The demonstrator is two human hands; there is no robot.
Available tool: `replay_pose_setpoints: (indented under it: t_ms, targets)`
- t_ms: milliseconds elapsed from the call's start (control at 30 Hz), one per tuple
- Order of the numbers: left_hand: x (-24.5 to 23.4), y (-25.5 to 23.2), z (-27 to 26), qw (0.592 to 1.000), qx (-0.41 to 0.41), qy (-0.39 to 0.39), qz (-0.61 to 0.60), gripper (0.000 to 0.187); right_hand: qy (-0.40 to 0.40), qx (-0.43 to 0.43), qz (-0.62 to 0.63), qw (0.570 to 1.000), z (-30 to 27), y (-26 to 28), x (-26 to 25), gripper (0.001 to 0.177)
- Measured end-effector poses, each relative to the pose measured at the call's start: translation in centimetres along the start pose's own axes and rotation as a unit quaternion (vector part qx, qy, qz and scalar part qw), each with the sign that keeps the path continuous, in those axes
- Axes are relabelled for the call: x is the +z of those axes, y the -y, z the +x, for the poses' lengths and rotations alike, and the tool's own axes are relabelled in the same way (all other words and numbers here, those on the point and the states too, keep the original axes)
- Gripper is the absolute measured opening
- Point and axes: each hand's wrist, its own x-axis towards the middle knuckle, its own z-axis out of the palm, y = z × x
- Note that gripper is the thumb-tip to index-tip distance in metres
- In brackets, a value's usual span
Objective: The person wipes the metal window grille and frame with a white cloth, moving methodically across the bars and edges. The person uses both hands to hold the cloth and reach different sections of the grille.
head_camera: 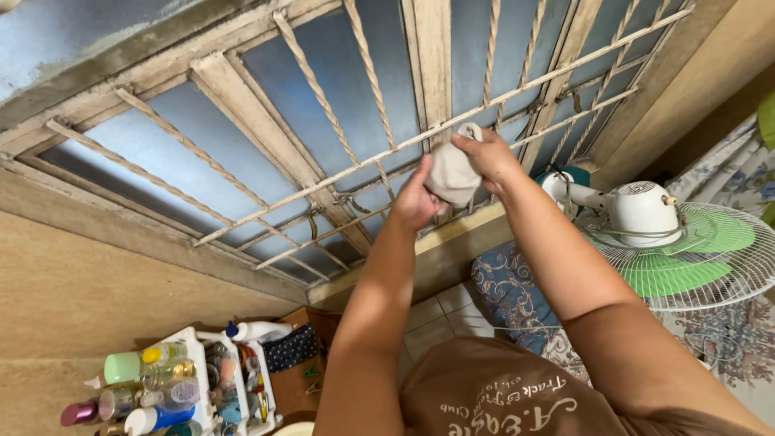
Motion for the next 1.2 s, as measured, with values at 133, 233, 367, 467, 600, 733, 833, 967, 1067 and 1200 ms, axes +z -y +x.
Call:
replay_pose_setpoints:
  t_ms: [133, 233, 367, 467, 600, 733, 833, 967, 1067, 1200]
  targets:
    - [-1.1, 0.8, 6.1, 0.989, 0.139, -0.035, 0.020, 0.061, 0.011, -0.004, -0.090, 0.996, -1.0, 0.1, -3.3, 0.051]
    - [1.8, -0.8, 7.4, 0.973, 0.199, -0.035, 0.108, 0.053, 0.173, 0.032, 0.147, 0.973, -2.0, -0.7, -4.9, 0.061]
    - [5.4, -5.8, 5.8, 0.770, 0.158, -0.079, 0.613, 0.047, 0.142, 0.091, 0.351, 0.921, 4.1, -6.2, -7.2, 0.046]
    - [9.8, -10.4, 0.7, 0.564, 0.203, -0.173, 0.781, 0.062, 0.068, 0.079, 0.313, 0.944, 2.6, -3.0, -6.2, 0.040]
    - [7.2, -13.9, 2.2, 0.360, 0.505, -0.321, 0.716, 0.059, -0.041, -0.036, 0.262, 0.963, 0.8, 5.0, -6.2, 0.043]
    - [6.2, -16.6, 3.9, 0.242, 0.392, -0.427, 0.778, 0.065, 0.007, -0.385, 0.335, 0.860, 3.5, 11.4, -4.7, 0.044]
    - [4.6, -18.2, 7.2, 0.187, 0.458, -0.425, 0.758, 0.064, -0.028, -0.517, 0.051, 0.854, 9.5, 14.3, -3.3, 0.042]
    - [2.2, -19.0, 10.3, 0.050, 0.571, -0.434, 0.695, 0.060, -0.208, -0.617, -0.266, 0.711, 16.4, 14.1, 0.4, 0.056]
    - [2.3, -19.0, 9.7, 0.047, 0.585, -0.407, 0.699, 0.057, -0.326, -0.571, -0.261, 0.706, 22.6, 10.8, 1.2, 0.075]
    - [2.1, -19.3, 10.7, 0.050, 0.623, -0.392, 0.675, 0.053, -0.370, -0.537, -0.291, 0.700, 24.1, 7.1, -0.4, 0.069]
